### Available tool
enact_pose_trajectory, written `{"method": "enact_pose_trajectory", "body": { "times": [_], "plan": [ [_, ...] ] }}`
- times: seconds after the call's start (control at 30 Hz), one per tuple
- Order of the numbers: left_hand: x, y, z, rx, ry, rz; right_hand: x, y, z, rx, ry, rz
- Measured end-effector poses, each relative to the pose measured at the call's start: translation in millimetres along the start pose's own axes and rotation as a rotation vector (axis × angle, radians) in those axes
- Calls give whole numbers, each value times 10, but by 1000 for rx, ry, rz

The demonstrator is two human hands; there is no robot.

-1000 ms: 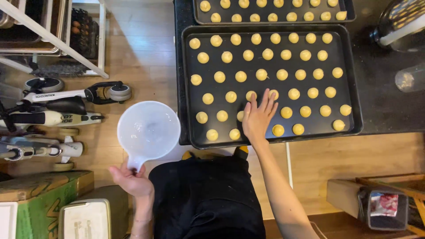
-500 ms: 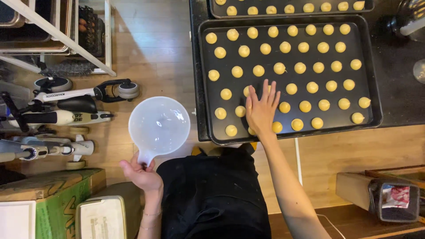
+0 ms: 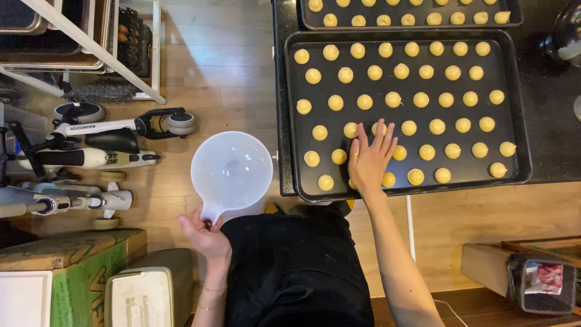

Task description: Flatten the dough balls on the baking sheet, add ingredients to a mixing bowl, and place trays in the oven.

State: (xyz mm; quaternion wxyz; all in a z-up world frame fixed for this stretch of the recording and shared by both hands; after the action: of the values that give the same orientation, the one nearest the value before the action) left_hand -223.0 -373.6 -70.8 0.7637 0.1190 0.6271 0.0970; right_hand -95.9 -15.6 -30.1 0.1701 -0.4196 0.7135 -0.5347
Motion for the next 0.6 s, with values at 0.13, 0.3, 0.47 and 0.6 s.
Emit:
{"method": "enact_pose_trajectory", "body": {
  "times": [0.13,0.3,0.47,0.6],
  "plan": [
    [57,7,2,-30,12,-35,81,0,69,-11,-13,9],
    [20,57,43,-53,-16,-33,129,12,74,12,-47,64],
    [45,46,92,-31,10,-24,226,-50,20,19,-80,65],
    [121,-33,136,-24,44,-9,423,-32,69,33,-116,-78]
  ]
}}
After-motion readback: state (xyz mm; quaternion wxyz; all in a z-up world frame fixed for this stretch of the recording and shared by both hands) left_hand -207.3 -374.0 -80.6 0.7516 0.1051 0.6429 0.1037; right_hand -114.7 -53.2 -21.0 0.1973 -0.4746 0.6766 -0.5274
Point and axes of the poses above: each hand's wrist, its own z-axis away from the middle knuckle, its own y-axis out of the palm, x = y × z, the point moved 2 cm from there along -z, towards the middle knuckle, and after that the axes turned 1 degree about -y, right-handed, at the moved point
